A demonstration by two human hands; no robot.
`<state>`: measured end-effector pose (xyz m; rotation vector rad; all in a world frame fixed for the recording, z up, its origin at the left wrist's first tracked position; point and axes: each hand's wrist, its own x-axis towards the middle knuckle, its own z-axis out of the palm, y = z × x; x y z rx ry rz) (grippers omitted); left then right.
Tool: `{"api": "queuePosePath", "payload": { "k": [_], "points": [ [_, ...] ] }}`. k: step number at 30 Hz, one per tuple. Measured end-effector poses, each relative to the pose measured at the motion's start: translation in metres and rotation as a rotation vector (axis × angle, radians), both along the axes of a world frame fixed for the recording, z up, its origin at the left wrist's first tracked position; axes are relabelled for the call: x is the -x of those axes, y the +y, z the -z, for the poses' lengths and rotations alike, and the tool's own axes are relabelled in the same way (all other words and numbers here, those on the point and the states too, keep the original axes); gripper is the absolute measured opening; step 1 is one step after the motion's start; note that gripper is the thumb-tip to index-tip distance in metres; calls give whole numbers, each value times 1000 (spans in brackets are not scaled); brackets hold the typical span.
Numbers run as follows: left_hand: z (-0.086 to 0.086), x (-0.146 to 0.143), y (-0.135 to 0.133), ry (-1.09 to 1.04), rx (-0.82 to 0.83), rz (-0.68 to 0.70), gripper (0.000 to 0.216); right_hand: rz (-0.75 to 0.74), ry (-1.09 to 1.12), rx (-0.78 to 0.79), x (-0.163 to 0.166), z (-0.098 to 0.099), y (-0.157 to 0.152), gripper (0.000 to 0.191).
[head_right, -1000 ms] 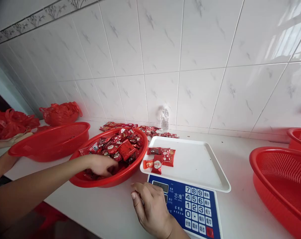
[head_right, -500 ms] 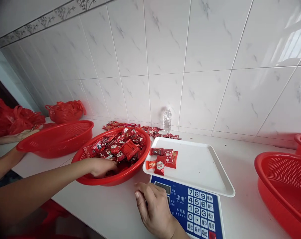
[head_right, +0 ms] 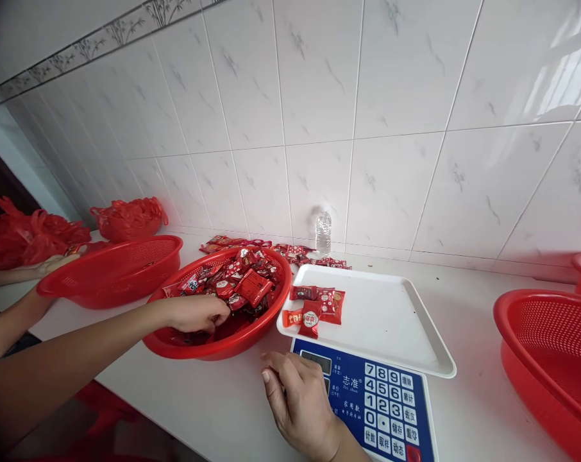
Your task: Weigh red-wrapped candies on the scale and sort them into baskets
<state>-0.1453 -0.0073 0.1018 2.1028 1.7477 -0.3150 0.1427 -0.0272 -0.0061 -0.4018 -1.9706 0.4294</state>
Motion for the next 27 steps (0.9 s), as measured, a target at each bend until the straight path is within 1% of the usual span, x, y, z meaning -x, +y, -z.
{"api": "queuePosePath", "payload": {
  "k": [2, 5, 6, 8, 10, 13, 16, 18, 20, 21, 23, 25, 27],
  "points": [
    [-9, 1, 2, -82, -62, -32, 5, -6, 3, 4, 0, 1, 0, 16],
    [-24, -1, 6, -203, -232, -96, 14, -3, 7, 7, 0, 1, 0, 16],
    [-28, -3, 9, -256, -265, -126, 17, 2, 9, 6, 0, 1, 0, 16],
    [-33, -13, 14, -394, -300, -175, 21, 10, 10, -2, 0, 1, 0, 15],
    [-34, -28, 22, -533, -311, -204, 25, 11, 4, -12, 0, 0, 1, 15],
    [-26, -59, 34, -700, -319, -238, 25, 14, 5, -22, 0, -3, 0, 16],
    [-11, -87, 45, -846, -260, -269, 23, 27, 21, -28, 0, -6, 0, 16],
    [-2, -101, 48, -895, -213, -265, 25, 27, 32, -31, 1, -7, 0, 16],
    [3, -112, 47, -885, -224, -223, 35, 27, 40, -41, 2, -8, 0, 16],
    [5, -117, 43, -871, -269, -195, 39, 32, 42, -47, 2, -8, 0, 16],
    [9, -126, 31, -878, -435, -147, 40, 46, 53, -65, 1, -8, -1, 17],
    [16, -135, 13, -963, -640, -129, 34, 62, 82, -94, -3, -10, -1, 19],
    [32, -143, -6, -1100, -840, -136, 27, 100, 135, -129, -8, -12, 3, 23]
  ]
}}
